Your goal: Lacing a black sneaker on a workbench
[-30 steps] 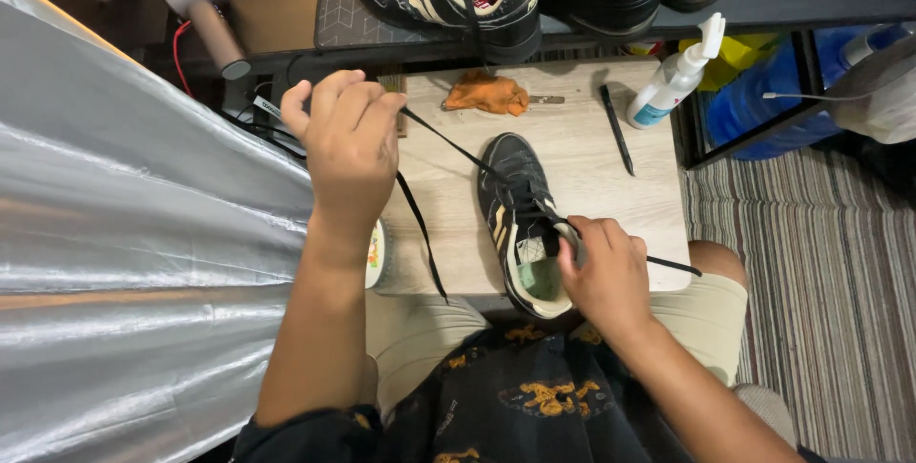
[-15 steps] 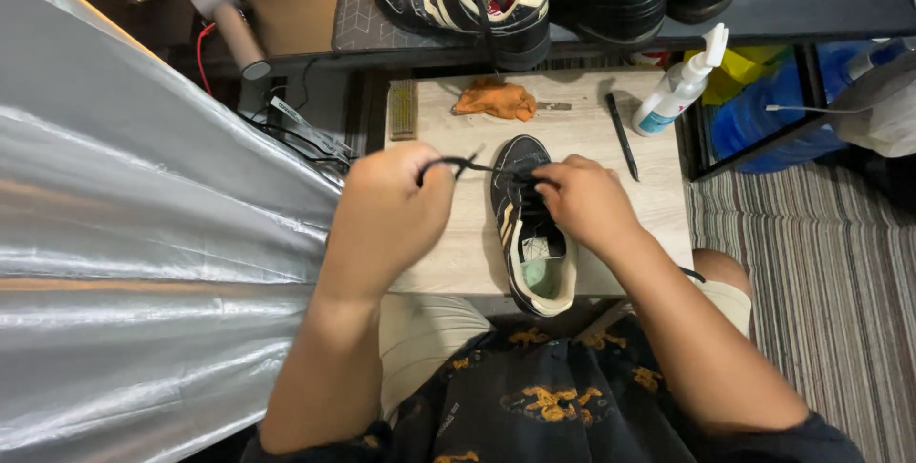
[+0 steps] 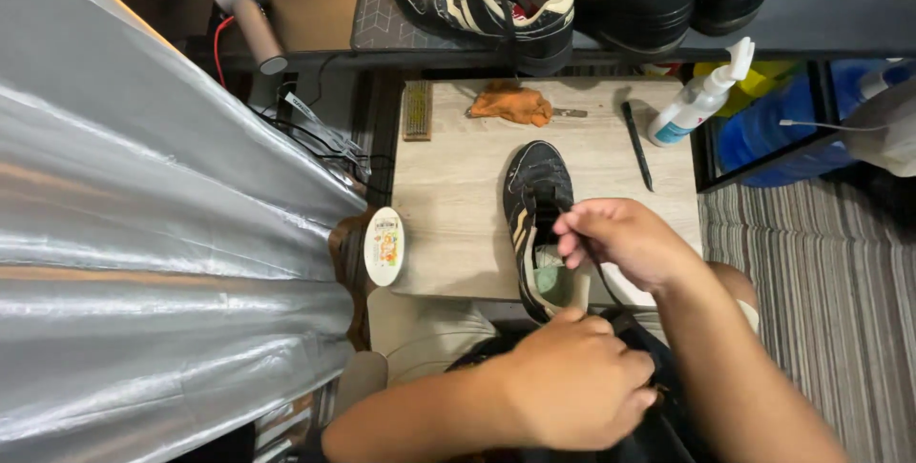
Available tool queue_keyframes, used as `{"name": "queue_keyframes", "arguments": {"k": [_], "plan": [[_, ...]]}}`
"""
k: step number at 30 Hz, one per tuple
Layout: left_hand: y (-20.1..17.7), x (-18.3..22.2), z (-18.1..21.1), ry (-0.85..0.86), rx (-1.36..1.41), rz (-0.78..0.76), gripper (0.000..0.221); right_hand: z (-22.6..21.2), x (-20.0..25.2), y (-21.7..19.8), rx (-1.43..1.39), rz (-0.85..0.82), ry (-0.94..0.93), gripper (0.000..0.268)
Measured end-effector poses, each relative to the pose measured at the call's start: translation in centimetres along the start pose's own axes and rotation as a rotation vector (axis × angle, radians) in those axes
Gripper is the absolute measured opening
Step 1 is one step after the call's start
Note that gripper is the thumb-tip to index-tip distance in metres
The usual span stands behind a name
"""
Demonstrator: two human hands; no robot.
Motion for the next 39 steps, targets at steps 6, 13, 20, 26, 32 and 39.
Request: {"name": "queue_keyframes", "arguments": {"k": [6, 13, 20, 26, 32, 39], "plan": [[-6.0, -1.5, -8.7, -0.037, 0.254, 0.103, 0.029, 0.5, 1.5, -2.3, 0.045, 0.101, -0.056, 0.024], [-7.4, -6.5, -17.7, -0.443, 0.36, 0.161, 0.039, 1.1, 0.3, -4.1, 0.203, 0.147, -0.221, 0.024], [-4.6, -9.6, -24.2, -0.403, 0.412, 0.096, 0.032, -1.3, 0.5, -4.1, 0.349, 0.163, -0.257, 0.023], [-4.0, -10.0, -27.0, -0.455, 0.714, 0.031, 0.026, -1.8, 0.2, -3.6, 0.369, 0.103, -0.309, 0.022], [-4.2, -10.6, -27.4, -0.387, 0.642, -0.065, 0.031, -1.8, 0.0, -2.9, 0.358, 0.102, -0.347, 0.023], [-2.6, -9.9, -26.2, -0.442, 0.245, 0.175, 0.028, -3.7, 1.0, -2.3, 0.552, 0.302, -0.2, 0.013]]}}
Point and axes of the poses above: each hand's wrist, its own x-axis away from the middle knuckle, its own y-axis out of the palm, z = x × y, the point moved 1 cm from there along -x, towards the middle knuckle, and after that the axes turned 8 degrees about x, right-handed, at the moved point
